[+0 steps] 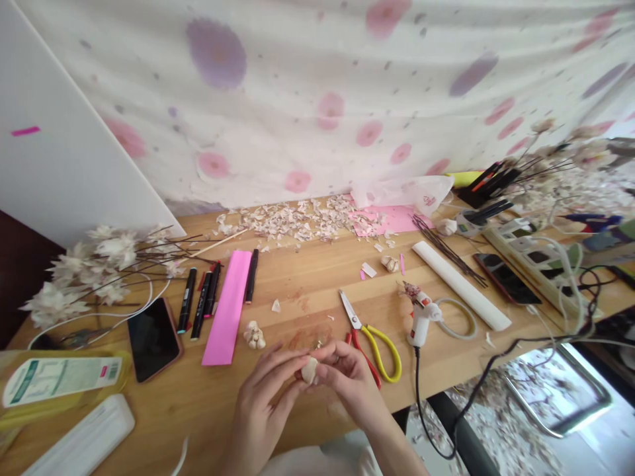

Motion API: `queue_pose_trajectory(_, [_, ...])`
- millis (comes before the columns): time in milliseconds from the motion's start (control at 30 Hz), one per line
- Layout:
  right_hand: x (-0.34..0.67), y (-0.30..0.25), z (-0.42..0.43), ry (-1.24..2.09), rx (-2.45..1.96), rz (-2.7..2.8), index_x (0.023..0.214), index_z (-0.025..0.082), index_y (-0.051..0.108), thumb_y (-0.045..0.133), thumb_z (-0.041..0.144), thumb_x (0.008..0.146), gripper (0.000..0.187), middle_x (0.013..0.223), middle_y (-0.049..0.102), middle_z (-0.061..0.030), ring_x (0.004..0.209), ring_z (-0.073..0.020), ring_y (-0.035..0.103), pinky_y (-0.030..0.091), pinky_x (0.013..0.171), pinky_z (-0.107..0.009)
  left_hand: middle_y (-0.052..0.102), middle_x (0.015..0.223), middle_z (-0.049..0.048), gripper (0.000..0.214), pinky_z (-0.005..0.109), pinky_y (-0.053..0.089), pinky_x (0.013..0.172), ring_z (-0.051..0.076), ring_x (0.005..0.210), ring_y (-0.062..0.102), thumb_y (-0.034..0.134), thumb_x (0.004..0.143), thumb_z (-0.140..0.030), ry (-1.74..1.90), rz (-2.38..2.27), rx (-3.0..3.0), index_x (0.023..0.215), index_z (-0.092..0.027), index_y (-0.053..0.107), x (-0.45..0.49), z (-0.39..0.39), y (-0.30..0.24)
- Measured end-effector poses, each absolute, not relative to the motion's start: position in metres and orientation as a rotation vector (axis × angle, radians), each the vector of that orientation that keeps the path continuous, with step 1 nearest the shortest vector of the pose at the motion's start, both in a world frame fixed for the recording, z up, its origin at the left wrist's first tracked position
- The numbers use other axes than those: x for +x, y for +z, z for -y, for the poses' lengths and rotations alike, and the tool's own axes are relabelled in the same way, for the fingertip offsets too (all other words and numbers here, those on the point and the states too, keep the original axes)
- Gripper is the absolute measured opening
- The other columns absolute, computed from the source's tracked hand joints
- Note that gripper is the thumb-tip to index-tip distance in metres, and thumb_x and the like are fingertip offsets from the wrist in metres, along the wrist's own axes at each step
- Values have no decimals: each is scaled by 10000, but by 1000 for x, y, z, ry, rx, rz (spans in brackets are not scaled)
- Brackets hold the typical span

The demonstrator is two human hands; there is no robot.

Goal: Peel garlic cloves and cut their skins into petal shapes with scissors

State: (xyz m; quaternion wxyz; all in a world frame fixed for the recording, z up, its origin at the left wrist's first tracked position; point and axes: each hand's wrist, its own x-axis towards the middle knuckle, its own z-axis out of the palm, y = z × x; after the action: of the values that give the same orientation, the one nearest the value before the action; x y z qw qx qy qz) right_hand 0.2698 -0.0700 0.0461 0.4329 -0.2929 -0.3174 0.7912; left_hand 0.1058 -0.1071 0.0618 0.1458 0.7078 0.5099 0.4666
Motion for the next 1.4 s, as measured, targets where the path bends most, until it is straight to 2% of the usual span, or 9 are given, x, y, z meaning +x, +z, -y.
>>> queue_pose_trajectory(367, [273, 47, 71, 1967, -795, 861, 898, 196, 728, 810, 307, 816, 161, 756, 769, -20, 645, -133, 699, 566, 663, -244, 787, 1050, 62, 212, 361, 568, 992, 205, 999, 746, 603, 943, -192, 1370, -1472, 2008, 1124, -249, 698, 106, 109, 63])
queue_pose_trajectory(733, [272, 54, 70, 1945, -846, 849, 843, 191, 710, 815, 308, 810, 161, 741, 772, -18, 639, -127, 698, 554, 658, -228, 786, 1064, 55, 257, 367, 529, 1040, 179, 981, 748, 580, 947, -151, 1383, -1418, 2083, 1162, -244, 685, 106, 108, 52])
queue_pose_trajectory(967, [273, 60, 70, 1958, -870, 866, 888, 195, 735, 840, 343, 775, 214, 799, 783, -36, 698, -169, 722, 574, 684, -275, 794, 1049, 65, 211, 388, 573, 982, 215, 977, 756, 597, 949, -229, 1410, -1503, 1950, 1129, -253, 704, 109, 108, 54])
queue_pose_trajectory(1167, [273, 59, 69, 1953, -851, 851, 875, 201, 732, 840, 336, 781, 197, 767, 779, -22, 660, -145, 710, 566, 670, -249, 790, 1063, 54, 205, 358, 550, 1008, 186, 968, 754, 585, 960, -226, 1416, -1467, 2005, 1131, -253, 696, 107, 108, 53])
queue_pose_trajectory(1400, [273, 54, 70, 1982, -788, 832, 914, 197, 728, 834, 294, 791, 189, 828, 785, -38, 711, -151, 727, 575, 691, -250, 786, 1066, 54, 209, 356, 530, 1034, 182, 974, 749, 583, 960, -219, 1417, -1487, 2004, 1141, -247, 684, 109, 108, 53])
